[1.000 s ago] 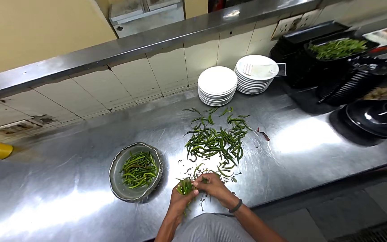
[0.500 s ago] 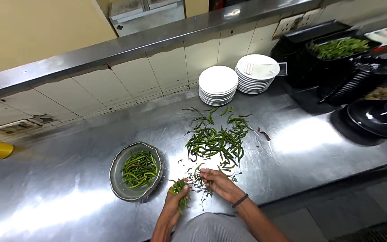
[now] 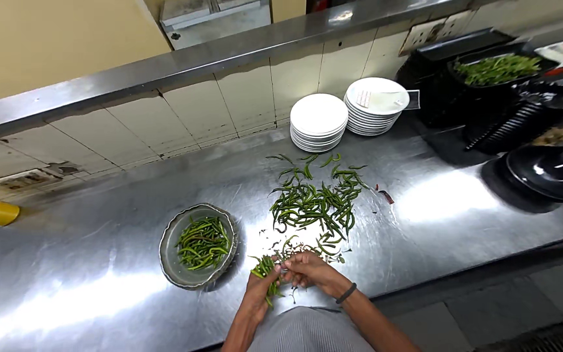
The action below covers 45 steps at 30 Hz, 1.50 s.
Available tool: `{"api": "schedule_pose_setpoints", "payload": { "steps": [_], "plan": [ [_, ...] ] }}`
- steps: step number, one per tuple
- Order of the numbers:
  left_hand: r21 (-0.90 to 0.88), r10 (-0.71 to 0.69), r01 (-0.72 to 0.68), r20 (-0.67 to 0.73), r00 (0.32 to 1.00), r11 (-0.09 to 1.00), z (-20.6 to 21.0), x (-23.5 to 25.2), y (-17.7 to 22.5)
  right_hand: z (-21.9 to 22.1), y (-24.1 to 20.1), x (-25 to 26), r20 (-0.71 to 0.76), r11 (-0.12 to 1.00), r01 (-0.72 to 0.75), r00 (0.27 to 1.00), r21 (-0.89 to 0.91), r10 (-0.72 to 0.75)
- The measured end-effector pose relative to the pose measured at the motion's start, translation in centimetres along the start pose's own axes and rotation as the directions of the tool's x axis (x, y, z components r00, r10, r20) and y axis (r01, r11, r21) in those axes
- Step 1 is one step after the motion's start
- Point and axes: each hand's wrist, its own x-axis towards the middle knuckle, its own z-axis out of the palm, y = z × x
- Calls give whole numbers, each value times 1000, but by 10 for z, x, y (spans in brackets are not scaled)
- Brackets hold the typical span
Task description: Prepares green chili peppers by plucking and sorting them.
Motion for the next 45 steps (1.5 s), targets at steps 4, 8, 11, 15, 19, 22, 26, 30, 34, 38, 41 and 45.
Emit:
{"api": "schedule_pose_setpoints", "payload": {
  "steps": [4,8,11,15,19,22,26,30,34,38,41,45],
  "plan": [
    [-8,-23,23,9,1000,1000,2,1,2,-1,5,3,22,989,8,1000,-149,-5],
    [-127,-53,44,-65,996,991,-4,-2,1,-3,5,3,-62,976,7,998,-218,-21],
    [-160,-61,46,-88,994,986,-10,-3,3,-6,5,7,-85,753,105,974,-650,-209],
    [-166,-82,64,-107,991,984,-15,-6,6,-1,-1,12,-201,494,17,901,-870,-384],
    [-163,-75,55,-119,990,985,-17,-7,5,-6,-11,34,-187,340,-16,860,-940,-475],
    [-184,-96,74,-113,989,980,-14,-6,4,-13,-12,57,-52,181,34,893,-983,-448],
    [-209,-83,69,-59,995,976,-13,-7,4,-19,-13,72,30,-2,30,949,-1000,-315],
    [-171,-53,36,-96,994,985,-15,-9,3,-26,-21,62,-142,333,-19,926,-943,-349],
    [-118,-49,34,-131,990,992,-15,-6,-2,-26,-25,42,-257,848,63,939,-526,-229],
    [-60,-37,30,-109,993,998,-8,0,-2,-13,-19,22,-192,993,95,976,-75,-108],
    [-3,-12,12,-118,993,1000,-2,5,2,-3,-14,14,-154,995,90,985,39,-83],
    [62,26,-19,-116,993,998,2,11,4,9,-10,10,-130,996,92,987,3,-90]
  ]
}}
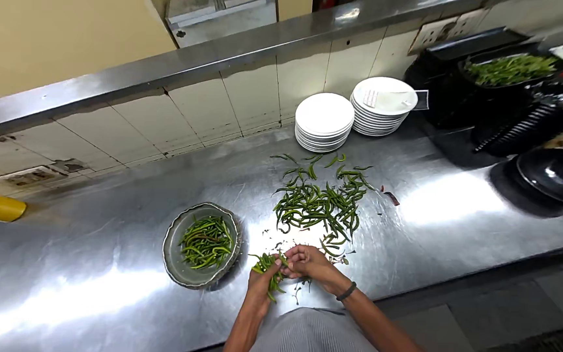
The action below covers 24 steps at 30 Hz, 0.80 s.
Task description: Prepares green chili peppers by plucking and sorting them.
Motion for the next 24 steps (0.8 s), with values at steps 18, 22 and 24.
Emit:
{"api": "schedule_pose_setpoints", "payload": {
  "steps": [18,22,24],
  "plan": [
    [474,118,-192,182,976,860,-9,-10,-2,-5,0,2,-54,738,110,979,-666,-194],
    [540,134,-331,372,919,774,-29,-10,1,-10,-1,-1,80,779,127,992,-614,-99],
    [528,121,-341,406,906,778,-37,-12,5,-9,-1,-3,131,957,81,990,-280,-45]
  ]
}}
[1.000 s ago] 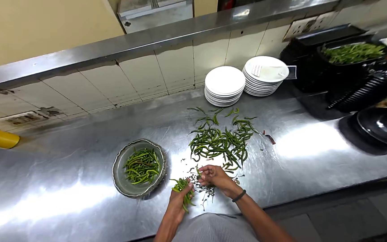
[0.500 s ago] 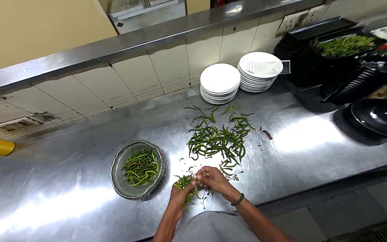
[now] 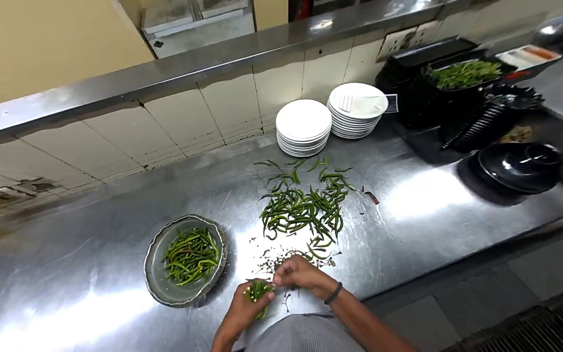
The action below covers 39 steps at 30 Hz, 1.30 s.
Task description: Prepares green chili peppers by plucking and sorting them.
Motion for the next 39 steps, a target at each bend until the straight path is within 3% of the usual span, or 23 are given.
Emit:
{"api": "schedule_pose_setpoints", "payload": {
  "steps": [2,3,5,7,9,11,13,16,18,21,22,27,29,32,34,37,39],
  "plan": [
    [-18,-39,38,-37,999,999,-5,-3,-1,-4,-2,1,14,956,-6,1000,294,2],
    [-100,-75,66,-88,993,993,-5,-4,-4,-7,-2,2,-25,959,17,1000,284,-10],
    [-380,-164,83,-185,969,921,-3,-7,-7,-14,3,7,-143,998,58,988,20,-55],
    [-626,-252,60,-223,942,778,-3,-7,-6,-26,6,11,-203,965,1,977,-262,-57],
    [-790,-315,41,-196,928,612,-3,-8,-5,-40,1,3,-335,842,-133,940,-522,-59],
    [-854,-345,32,-175,922,519,0,-9,-3,-51,-4,-10,-476,614,-331,875,-716,-84],
    [-853,-352,29,-183,918,521,4,-9,-1,-61,-2,-21,-541,423,-484,841,-766,-17],
    [-803,-359,68,-187,914,592,12,-7,1,-69,12,-30,-525,303,-541,839,-784,142],
    [-782,-369,95,-180,912,616,15,-4,6,-74,27,-34,-507,336,-499,859,-799,70],
    [-767,-379,127,-160,911,629,18,1,12,-78,30,-36,-526,557,-442,851,-703,12],
    [-769,-377,134,-147,915,625,18,2,13,-76,27,-36,-532,585,-441,846,-681,17],
    [-834,-317,143,-40,947,532,21,10,14,-59,31,-23,-522,361,-513,849,-779,80],
    [-851,-322,170,1,947,497,19,11,15,-59,34,-22,-538,443,-489,843,-752,17],
    [-835,-383,200,-14,924,513,21,13,24,-53,29,-24,-561,780,-306,825,-546,-69],
    [-821,-412,207,-37,911,533,26,16,25,-44,19,-26,-522,957,-108,851,-270,-51],
    [-801,-376,206,-25,926,562,34,22,24,-21,5,-27,-354,981,45,935,190,26],
    [-753,-315,168,-56,947,637,39,24,21,-5,7,-25,-257,958,36,966,286,40]
  ]
}}
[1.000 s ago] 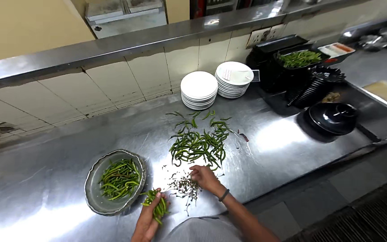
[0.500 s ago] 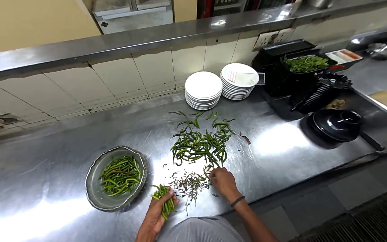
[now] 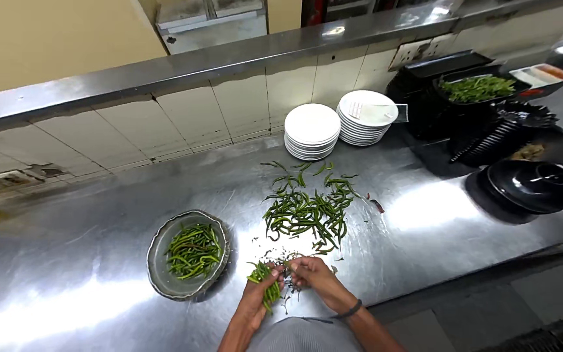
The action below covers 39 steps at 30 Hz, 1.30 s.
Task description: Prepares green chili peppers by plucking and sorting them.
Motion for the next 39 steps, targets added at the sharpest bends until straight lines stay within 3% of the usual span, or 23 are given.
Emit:
{"api": "schedule_pose_setpoints", "payload": {
  "steps": [6,10,12,14,17,20,23,26,28,31,35,37,39],
  "plan": [
    [221,268,-254,-36,963,942,0,-1,-8,21,16,-3,104,988,-143,985,50,138],
    [292,336,-310,-39,941,905,-7,0,-10,22,22,-4,59,984,-174,983,-43,176],
    [294,345,-320,-34,938,901,-8,1,-11,22,28,-2,-9,981,-124,992,-151,124],
    [249,320,-295,-67,945,923,-8,2,-11,20,28,1,-46,943,-31,999,-331,17],
    [47,192,-186,-214,958,981,-6,4,-7,19,20,1,29,836,135,989,-532,-142],
    [-109,125,-161,-284,951,981,-17,5,5,20,18,0,60,820,229,971,-525,-233],
    [-164,78,-116,-220,972,980,-27,-3,9,11,23,12,-40,872,180,974,-455,-221],
    [-192,25,-62,-190,981,979,-32,-11,8,1,21,30,-16,883,152,984,-445,-177],
    [-186,18,-51,-178,984,981,-35,-13,5,-5,17,41,-52,768,140,974,-624,-220],
    [-205,-16,-18,-162,987,979,-35,-14,1,-8,6,54,-142,506,-21,969,-863,-203],
    [-143,-11,-7,-128,992,990,-30,-13,-3,-8,13,73,28,245,65,988,-967,-150],
    [-104,2,-16,-133,991,994,-26,-13,-3,-7,11,76,101,175,119,989,-977,-109],
    [-91,13,-26,-142,990,995,-24,-14,-1,-7,6,75,67,223,94,990,-970,-126]
  ]
}}
